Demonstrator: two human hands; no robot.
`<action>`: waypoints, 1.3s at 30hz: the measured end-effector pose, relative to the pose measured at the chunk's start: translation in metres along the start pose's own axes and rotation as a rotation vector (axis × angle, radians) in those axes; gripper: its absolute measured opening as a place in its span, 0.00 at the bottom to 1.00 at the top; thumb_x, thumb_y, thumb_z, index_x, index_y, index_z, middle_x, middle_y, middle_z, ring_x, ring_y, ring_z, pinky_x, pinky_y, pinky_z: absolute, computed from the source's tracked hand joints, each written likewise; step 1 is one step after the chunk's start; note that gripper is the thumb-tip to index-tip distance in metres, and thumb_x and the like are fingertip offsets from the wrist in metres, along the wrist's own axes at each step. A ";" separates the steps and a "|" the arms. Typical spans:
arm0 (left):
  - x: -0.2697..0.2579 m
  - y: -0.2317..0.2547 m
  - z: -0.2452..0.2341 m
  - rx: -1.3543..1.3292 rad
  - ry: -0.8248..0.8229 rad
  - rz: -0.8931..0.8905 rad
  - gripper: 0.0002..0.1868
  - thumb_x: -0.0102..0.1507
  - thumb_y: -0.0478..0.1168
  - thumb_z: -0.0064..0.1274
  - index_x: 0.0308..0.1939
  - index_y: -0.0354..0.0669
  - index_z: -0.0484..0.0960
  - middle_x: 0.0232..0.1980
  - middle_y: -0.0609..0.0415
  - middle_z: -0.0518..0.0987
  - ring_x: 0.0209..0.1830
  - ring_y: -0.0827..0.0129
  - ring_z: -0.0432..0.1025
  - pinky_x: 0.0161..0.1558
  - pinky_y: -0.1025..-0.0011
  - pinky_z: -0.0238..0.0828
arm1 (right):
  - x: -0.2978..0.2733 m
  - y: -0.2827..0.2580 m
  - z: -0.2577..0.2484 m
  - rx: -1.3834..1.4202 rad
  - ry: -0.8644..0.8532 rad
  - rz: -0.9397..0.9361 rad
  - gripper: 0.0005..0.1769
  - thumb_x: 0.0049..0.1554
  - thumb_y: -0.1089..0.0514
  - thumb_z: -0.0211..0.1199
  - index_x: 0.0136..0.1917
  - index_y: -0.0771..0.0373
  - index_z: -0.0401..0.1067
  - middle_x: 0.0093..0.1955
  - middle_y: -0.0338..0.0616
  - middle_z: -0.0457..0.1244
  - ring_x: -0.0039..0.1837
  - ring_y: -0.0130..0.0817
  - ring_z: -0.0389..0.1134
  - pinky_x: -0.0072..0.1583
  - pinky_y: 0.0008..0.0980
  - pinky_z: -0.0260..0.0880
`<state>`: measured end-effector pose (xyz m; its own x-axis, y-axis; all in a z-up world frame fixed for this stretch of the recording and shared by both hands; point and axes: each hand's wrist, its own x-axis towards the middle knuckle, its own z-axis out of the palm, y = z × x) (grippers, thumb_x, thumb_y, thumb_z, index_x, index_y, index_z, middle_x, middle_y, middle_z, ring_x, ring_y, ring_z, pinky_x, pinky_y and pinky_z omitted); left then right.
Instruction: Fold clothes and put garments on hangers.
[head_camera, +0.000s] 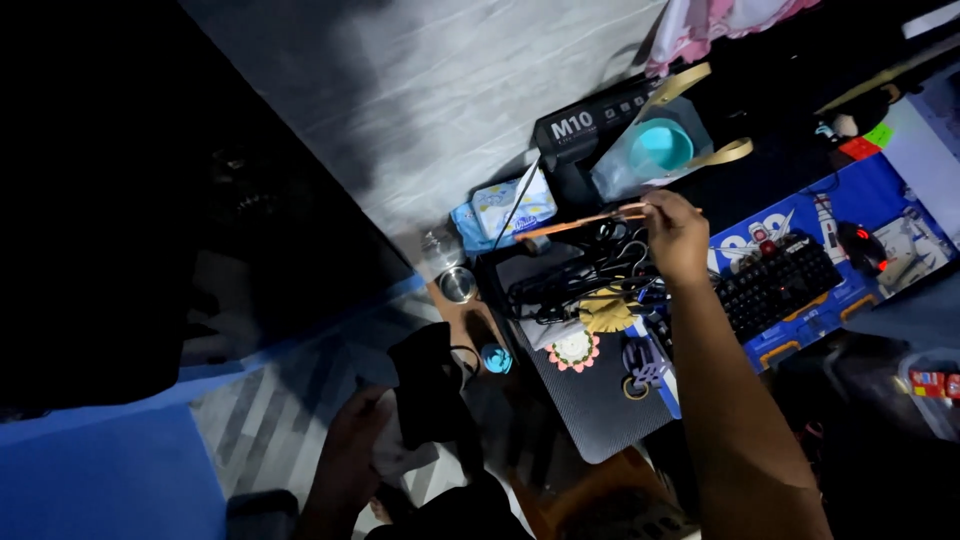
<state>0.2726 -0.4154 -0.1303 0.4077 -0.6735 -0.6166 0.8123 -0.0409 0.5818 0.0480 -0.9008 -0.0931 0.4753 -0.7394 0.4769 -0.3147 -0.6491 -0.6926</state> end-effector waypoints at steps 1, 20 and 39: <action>-0.002 0.000 0.000 0.001 -0.004 0.006 0.15 0.68 0.38 0.48 0.57 0.35 0.77 0.47 0.49 0.79 0.43 0.64 0.75 0.42 0.64 0.74 | 0.000 -0.007 -0.002 0.001 0.005 -0.006 0.04 0.63 0.71 0.63 0.53 0.70 0.74 0.54 0.51 0.70 0.50 0.36 0.73 0.52 0.28 0.72; -0.045 0.030 0.019 0.026 -0.257 0.213 0.29 0.59 0.36 0.58 0.65 0.39 0.71 0.57 0.47 0.77 0.53 0.60 0.74 0.51 0.56 0.74 | -0.068 -0.079 -0.049 0.643 0.139 0.135 0.08 0.77 0.55 0.46 0.64 0.61 0.57 0.57 0.53 0.67 0.55 0.44 0.71 0.61 0.43 0.74; -0.155 0.085 0.063 0.099 -0.674 0.247 0.33 0.56 0.30 0.54 0.67 0.33 0.70 0.56 0.44 0.79 0.54 0.60 0.76 0.58 0.60 0.74 | -0.170 -0.332 -0.052 1.804 0.436 0.510 0.07 0.67 0.59 0.55 0.58 0.53 0.70 0.51 0.42 0.68 0.58 0.42 0.71 0.63 0.46 0.71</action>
<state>0.2521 -0.3612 0.0477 0.2031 -0.9790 -0.0187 0.6749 0.1261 0.7271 0.0286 -0.5684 0.0840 0.3293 -0.9435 -0.0377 0.8940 0.3244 -0.3091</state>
